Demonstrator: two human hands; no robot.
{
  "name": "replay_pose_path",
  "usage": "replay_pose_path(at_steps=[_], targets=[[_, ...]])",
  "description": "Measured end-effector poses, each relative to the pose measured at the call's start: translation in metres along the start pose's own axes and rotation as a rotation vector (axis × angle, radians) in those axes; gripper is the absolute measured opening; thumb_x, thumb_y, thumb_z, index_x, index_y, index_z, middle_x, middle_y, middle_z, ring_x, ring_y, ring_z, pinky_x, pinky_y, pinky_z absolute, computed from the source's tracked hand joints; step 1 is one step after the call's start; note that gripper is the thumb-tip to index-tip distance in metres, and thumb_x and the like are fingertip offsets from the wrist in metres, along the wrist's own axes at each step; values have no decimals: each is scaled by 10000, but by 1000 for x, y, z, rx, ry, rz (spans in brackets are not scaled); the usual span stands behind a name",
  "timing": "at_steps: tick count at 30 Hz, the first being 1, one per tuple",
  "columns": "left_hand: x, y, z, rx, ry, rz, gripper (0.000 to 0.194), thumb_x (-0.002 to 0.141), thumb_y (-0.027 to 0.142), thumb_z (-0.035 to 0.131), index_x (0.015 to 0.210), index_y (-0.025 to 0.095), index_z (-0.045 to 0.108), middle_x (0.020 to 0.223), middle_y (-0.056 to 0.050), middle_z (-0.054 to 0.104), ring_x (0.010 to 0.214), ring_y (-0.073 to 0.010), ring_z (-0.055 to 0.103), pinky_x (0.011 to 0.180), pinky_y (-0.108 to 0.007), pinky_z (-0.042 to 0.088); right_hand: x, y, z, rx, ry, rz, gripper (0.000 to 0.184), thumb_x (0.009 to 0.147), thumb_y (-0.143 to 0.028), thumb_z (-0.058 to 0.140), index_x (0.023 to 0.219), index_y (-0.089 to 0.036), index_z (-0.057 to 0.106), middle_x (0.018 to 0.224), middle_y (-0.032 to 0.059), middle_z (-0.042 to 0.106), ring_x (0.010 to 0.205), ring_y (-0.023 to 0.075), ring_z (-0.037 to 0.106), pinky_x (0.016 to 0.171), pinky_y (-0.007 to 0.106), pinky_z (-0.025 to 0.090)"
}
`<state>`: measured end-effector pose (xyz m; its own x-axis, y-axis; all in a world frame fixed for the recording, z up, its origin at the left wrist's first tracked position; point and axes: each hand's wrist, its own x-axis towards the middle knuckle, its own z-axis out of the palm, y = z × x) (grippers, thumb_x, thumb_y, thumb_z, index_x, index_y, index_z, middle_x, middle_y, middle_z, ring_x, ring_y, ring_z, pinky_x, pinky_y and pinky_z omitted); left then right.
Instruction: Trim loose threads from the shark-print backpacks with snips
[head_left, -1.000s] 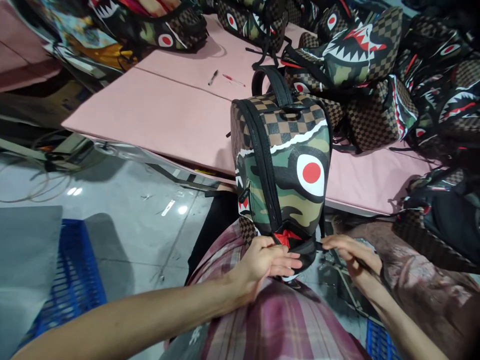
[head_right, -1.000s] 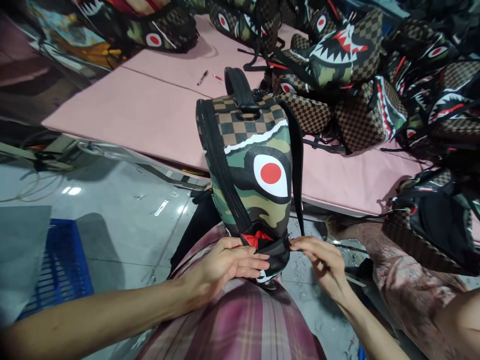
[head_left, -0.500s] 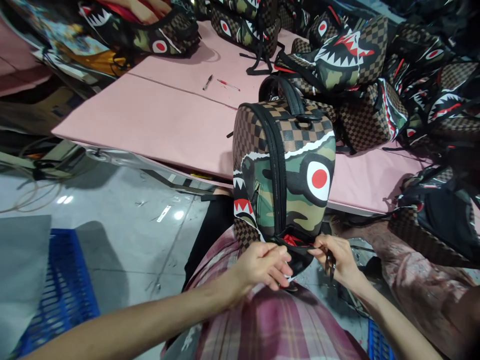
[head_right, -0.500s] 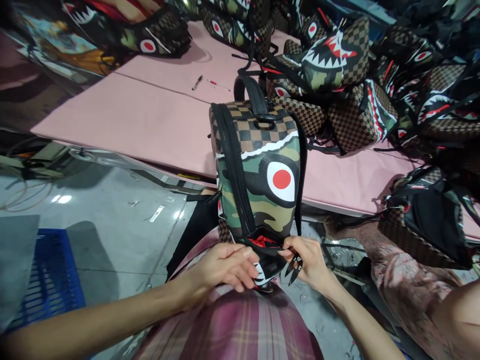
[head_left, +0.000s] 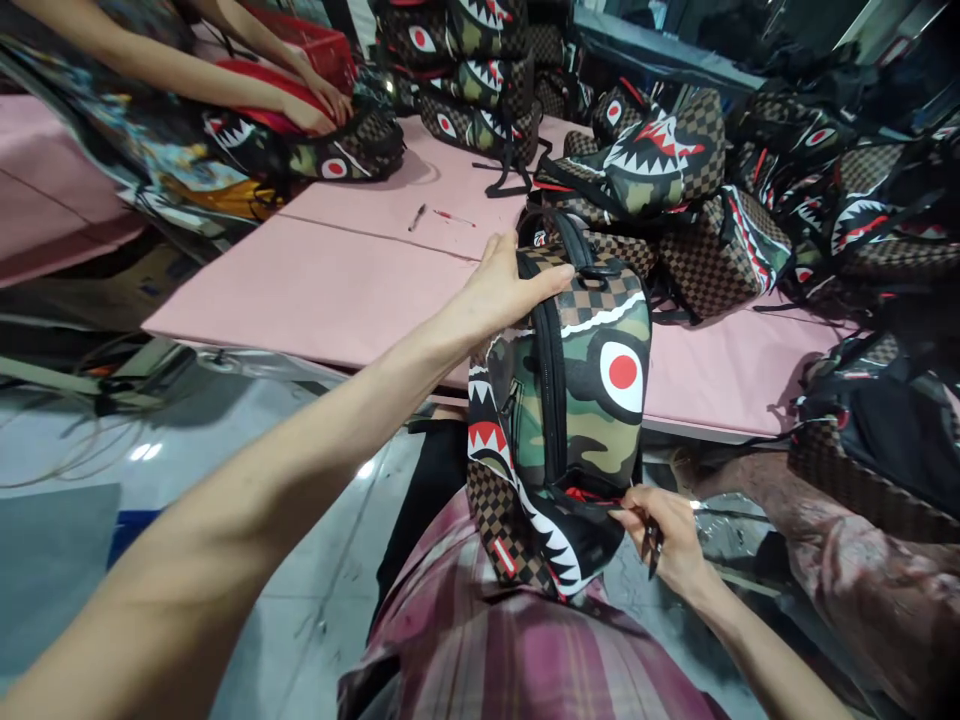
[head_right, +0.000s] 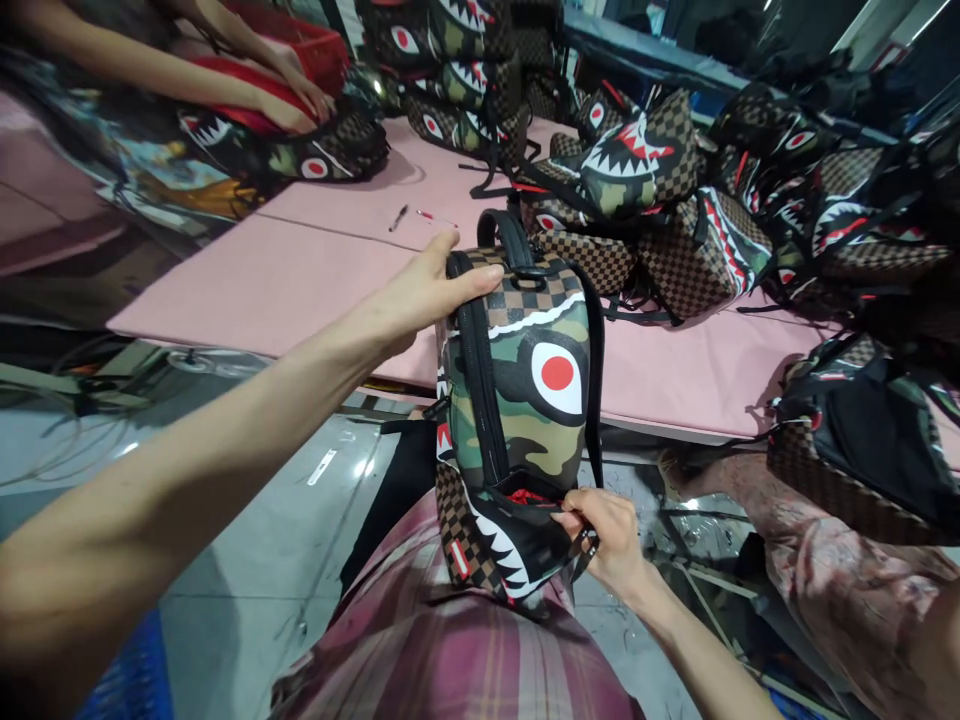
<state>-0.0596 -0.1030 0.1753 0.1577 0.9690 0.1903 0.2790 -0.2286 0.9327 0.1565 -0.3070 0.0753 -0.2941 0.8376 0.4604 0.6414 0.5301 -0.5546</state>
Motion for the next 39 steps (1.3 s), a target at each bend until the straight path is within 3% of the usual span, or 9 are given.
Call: replay_pose_path(at_steps=[3,7,12,16,21,25,31,35,39], targets=[[-17,0,-8,91,-10,34,480,744,430,598,1136,170,499,1185,-100,502,1135,-267,446,989,-431,346,-10,-4,3,44,0,-27,110,835,-135,483,738,-186,492,566,-21,496,483,94,444,488,215,341],[-65,10,-26,355,25,247,429,826,428,485,1140,137,508,1214,-130,479,1143,-235,420,1012,-415,321,-30,-7,4,92,-32,-55,129,856,-173,443,747,-186,511,539,-21,456,479,106,396,489,239,302],[-98,22,-42,657,-98,543,701,777,652,402,1226,120,480,1201,-166,487,1199,-302,377,1089,-452,190,-49,3,3,79,-48,-80,140,850,-159,424,759,-195,524,535,-27,412,492,114,356,500,258,257],[-98,24,-46,733,-114,533,699,758,667,427,1162,109,545,1172,-164,514,1167,-317,419,1008,-448,302,-51,8,3,71,-76,-56,133,848,-152,429,767,-191,528,544,-27,406,500,113,359,505,254,266],[-59,24,-44,802,-156,470,778,756,735,298,1083,103,612,981,-118,573,998,-271,495,918,-437,331,-34,7,3,60,-82,-21,142,851,-164,449,731,-182,522,541,-25,438,486,105,391,488,236,289],[-10,27,-46,454,-323,114,540,859,562,352,763,113,636,700,-27,581,702,-124,500,770,-277,403,-16,9,5,69,-66,63,137,853,-164,468,723,-188,503,566,-23,488,478,90,431,472,211,329],[41,38,-34,-271,-128,-483,244,855,238,486,650,127,558,587,-16,598,512,-85,519,580,-217,443,1,8,8,34,-5,23,169,859,-190,453,693,-194,488,544,-24,509,437,88,461,440,198,356],[27,71,-23,-585,-83,-432,173,822,104,466,676,109,560,597,-28,614,549,-94,576,639,-244,502,2,-6,-4,-56,96,13,215,838,-235,481,627,-196,474,479,-43,483,381,86,455,401,190,349],[-16,143,-35,-491,-89,-129,232,858,194,465,731,84,626,649,-34,641,588,-117,616,626,-265,509,9,-12,-14,-76,215,9,206,801,-213,530,606,-194,467,467,-50,485,371,80,452,400,183,351]])
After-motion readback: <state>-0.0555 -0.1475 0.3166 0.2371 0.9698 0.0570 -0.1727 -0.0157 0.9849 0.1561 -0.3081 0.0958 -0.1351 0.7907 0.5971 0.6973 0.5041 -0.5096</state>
